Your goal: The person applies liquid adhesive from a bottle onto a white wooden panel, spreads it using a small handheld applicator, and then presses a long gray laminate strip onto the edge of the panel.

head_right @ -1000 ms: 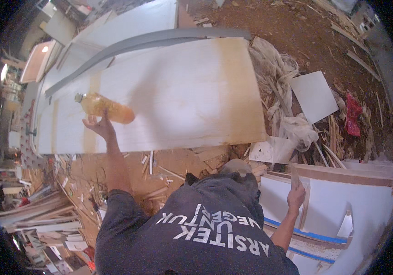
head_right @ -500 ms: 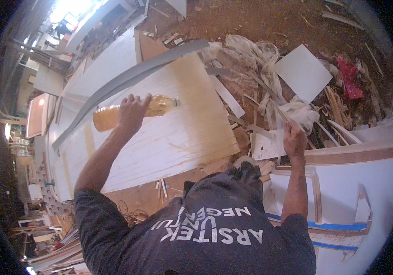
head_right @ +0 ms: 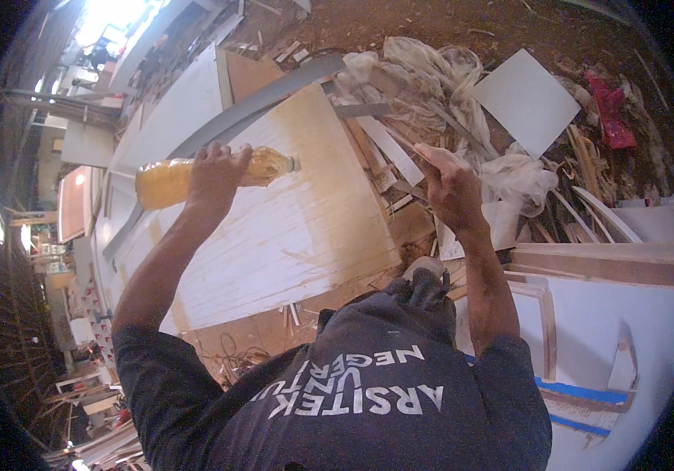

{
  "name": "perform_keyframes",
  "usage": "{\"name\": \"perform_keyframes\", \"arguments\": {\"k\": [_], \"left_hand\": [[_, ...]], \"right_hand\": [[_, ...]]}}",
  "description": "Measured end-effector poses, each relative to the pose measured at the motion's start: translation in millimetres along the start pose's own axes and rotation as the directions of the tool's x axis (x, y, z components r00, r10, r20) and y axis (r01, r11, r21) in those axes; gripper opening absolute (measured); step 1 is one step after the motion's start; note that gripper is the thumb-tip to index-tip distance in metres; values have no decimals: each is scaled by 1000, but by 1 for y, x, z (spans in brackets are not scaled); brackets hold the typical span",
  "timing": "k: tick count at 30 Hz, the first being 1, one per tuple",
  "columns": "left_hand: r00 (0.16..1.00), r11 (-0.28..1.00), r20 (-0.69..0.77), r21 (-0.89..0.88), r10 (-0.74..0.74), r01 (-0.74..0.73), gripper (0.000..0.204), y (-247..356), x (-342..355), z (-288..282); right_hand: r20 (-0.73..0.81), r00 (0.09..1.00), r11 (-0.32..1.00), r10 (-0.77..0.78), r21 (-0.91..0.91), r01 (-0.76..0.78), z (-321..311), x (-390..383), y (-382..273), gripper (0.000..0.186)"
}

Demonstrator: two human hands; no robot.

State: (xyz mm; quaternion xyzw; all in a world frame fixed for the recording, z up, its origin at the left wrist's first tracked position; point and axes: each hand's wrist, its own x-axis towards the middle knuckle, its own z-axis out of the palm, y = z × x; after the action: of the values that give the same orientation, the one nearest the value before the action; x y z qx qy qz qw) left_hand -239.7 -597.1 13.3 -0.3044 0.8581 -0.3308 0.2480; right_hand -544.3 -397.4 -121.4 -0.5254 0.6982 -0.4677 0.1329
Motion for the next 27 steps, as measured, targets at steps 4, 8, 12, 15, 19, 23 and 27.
{"name": "perform_keyframes", "arguments": {"k": [4,8,12,15,19,23,27], "left_hand": [[999,997,-25,-64,-42,40,47,-6,-4,-5],[992,984,-63,-151,-106,95,50,-12,-13,1],[980,983,-125,-122,-155,140,46,-13,-19,11],[978,977,-115,-144,-172,155,46,-13,-25,14],[973,949,-83,-253,-217,190,45,-11,-30,14],[957,870,-36,-428,-287,244,45,-2,-32,15],[930,765,42,-556,-364,325,55,12,-29,24]], "right_hand": [[13,998,997,-69,40,68,10,17,-4,26],[32,996,996,-84,41,83,23,31,-11,26],[74,987,986,-140,100,133,35,47,-24,27],[99,976,976,-195,114,184,43,54,-31,27],[123,971,975,-205,114,192,52,62,-41,29],[110,965,966,-240,124,226,66,64,-39,29],[181,961,970,-211,162,182,75,64,-50,29]]}}
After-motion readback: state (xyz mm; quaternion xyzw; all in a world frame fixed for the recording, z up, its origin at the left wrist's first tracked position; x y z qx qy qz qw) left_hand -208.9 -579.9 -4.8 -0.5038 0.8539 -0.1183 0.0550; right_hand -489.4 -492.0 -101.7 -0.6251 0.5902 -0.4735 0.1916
